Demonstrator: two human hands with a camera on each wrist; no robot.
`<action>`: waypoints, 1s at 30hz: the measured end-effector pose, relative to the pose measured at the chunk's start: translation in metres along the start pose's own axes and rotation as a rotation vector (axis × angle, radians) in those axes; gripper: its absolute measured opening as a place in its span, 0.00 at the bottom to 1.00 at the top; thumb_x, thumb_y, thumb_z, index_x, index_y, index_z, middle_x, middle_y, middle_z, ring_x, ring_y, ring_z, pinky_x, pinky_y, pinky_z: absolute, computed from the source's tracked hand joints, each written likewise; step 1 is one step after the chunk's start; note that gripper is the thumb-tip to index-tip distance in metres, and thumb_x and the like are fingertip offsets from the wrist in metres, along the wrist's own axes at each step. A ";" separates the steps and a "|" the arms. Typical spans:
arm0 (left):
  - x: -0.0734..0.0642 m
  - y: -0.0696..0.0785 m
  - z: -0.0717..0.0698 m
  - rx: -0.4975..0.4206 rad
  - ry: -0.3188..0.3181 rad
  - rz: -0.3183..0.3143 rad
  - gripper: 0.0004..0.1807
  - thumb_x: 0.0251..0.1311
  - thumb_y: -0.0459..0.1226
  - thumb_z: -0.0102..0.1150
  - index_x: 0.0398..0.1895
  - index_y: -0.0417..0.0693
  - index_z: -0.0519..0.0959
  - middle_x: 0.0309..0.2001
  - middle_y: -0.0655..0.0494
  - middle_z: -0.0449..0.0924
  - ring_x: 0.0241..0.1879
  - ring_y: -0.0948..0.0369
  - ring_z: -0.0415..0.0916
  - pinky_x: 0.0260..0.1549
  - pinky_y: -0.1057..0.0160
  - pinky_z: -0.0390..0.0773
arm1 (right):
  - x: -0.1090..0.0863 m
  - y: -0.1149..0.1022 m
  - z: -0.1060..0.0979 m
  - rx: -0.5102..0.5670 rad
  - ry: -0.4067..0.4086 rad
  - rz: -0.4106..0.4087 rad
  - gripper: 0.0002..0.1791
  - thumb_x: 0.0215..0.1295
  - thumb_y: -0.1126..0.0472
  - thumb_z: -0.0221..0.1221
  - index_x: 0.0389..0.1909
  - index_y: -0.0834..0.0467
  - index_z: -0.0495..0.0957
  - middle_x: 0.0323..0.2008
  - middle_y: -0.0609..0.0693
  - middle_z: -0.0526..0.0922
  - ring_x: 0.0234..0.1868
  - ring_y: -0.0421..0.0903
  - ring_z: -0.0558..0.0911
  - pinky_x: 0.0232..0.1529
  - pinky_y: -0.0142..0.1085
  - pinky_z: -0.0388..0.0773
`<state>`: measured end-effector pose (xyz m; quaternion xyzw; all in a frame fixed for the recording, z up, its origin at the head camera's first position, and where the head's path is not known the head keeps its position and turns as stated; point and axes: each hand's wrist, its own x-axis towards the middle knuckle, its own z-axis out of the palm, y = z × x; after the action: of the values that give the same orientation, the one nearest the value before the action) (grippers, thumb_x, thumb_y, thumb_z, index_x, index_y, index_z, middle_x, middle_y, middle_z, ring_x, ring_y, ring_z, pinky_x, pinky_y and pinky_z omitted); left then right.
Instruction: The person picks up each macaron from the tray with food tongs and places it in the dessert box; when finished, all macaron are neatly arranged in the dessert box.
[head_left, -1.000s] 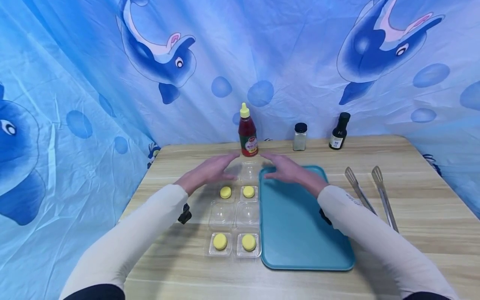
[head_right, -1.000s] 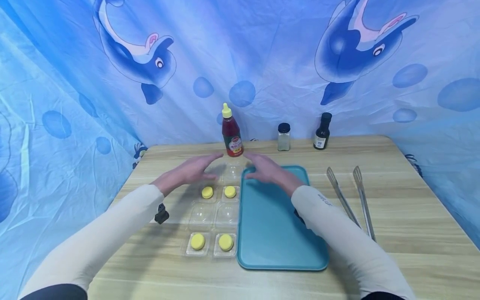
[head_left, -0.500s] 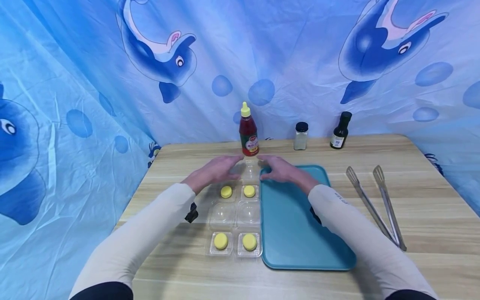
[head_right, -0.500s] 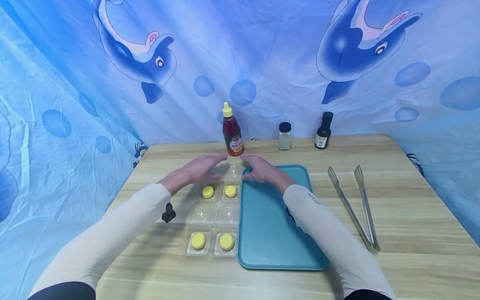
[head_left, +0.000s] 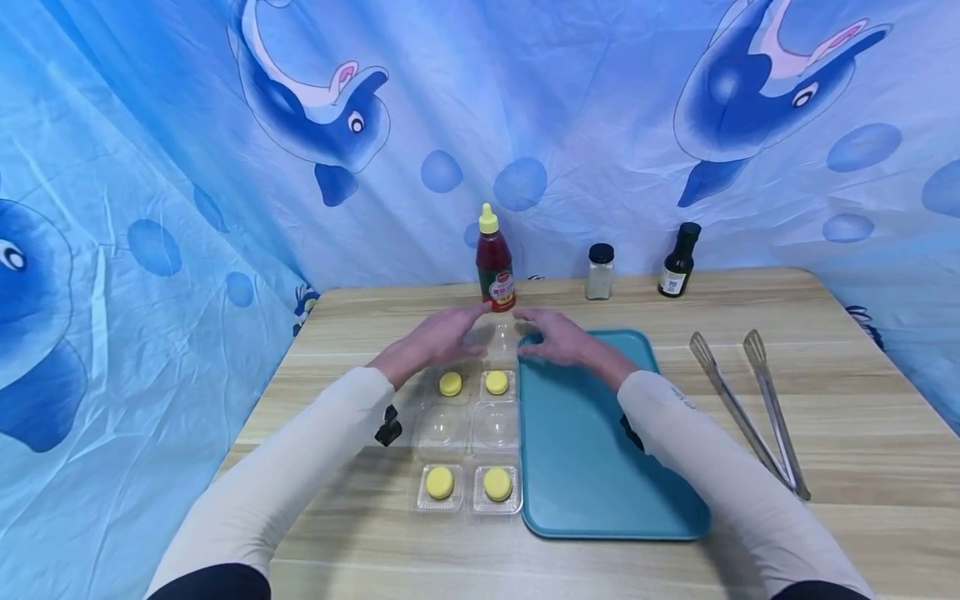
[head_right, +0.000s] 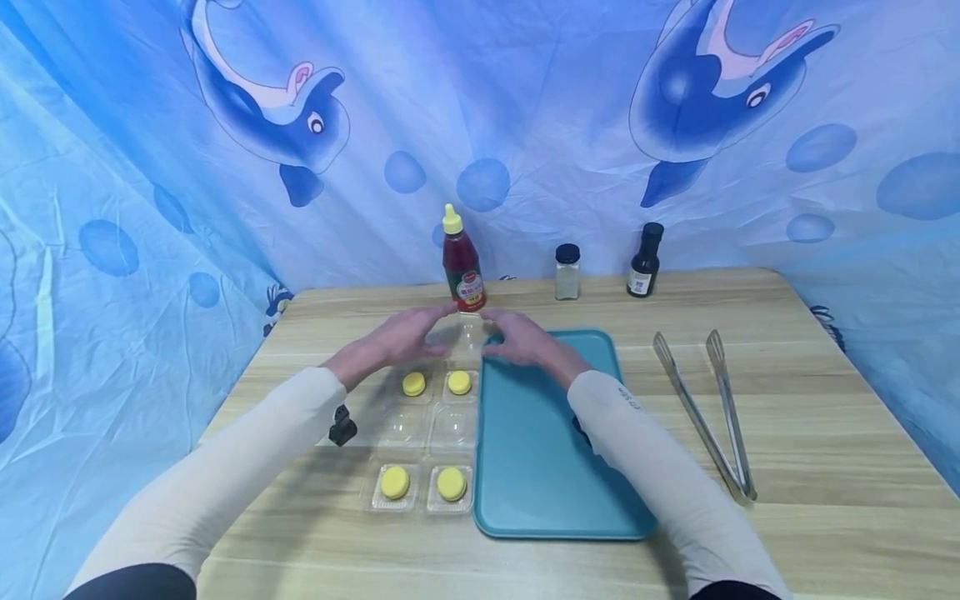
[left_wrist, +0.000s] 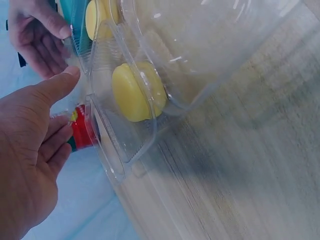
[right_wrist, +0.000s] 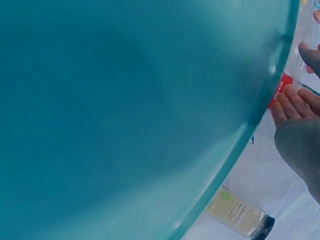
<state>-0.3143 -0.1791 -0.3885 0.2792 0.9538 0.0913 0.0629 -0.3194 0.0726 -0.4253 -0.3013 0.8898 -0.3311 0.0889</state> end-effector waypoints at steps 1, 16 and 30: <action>0.000 0.000 0.000 -0.017 0.022 0.006 0.49 0.67 0.45 0.74 0.84 0.44 0.58 0.77 0.42 0.68 0.72 0.44 0.71 0.72 0.43 0.71 | -0.001 0.000 -0.001 0.012 0.013 -0.011 0.41 0.73 0.61 0.68 0.80 0.67 0.61 0.77 0.64 0.68 0.77 0.63 0.68 0.76 0.56 0.67; -0.014 -0.006 0.001 -0.011 0.267 0.113 0.48 0.58 0.51 0.80 0.78 0.44 0.68 0.64 0.47 0.81 0.59 0.50 0.81 0.59 0.46 0.83 | -0.005 -0.011 -0.006 0.360 0.163 -0.009 0.33 0.71 0.71 0.66 0.75 0.71 0.68 0.66 0.66 0.79 0.63 0.62 0.82 0.63 0.49 0.83; -0.025 -0.005 0.009 -0.155 0.416 0.303 0.49 0.57 0.39 0.82 0.80 0.40 0.65 0.69 0.43 0.72 0.53 0.53 0.83 0.55 0.53 0.85 | -0.005 -0.035 0.000 0.723 0.373 0.226 0.06 0.66 0.78 0.63 0.43 0.74 0.79 0.31 0.55 0.81 0.29 0.50 0.87 0.43 0.49 0.91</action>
<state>-0.2944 -0.1956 -0.3966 0.3884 0.8837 0.2278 -0.1277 -0.2985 0.0547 -0.4035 -0.0859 0.7445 -0.6591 0.0622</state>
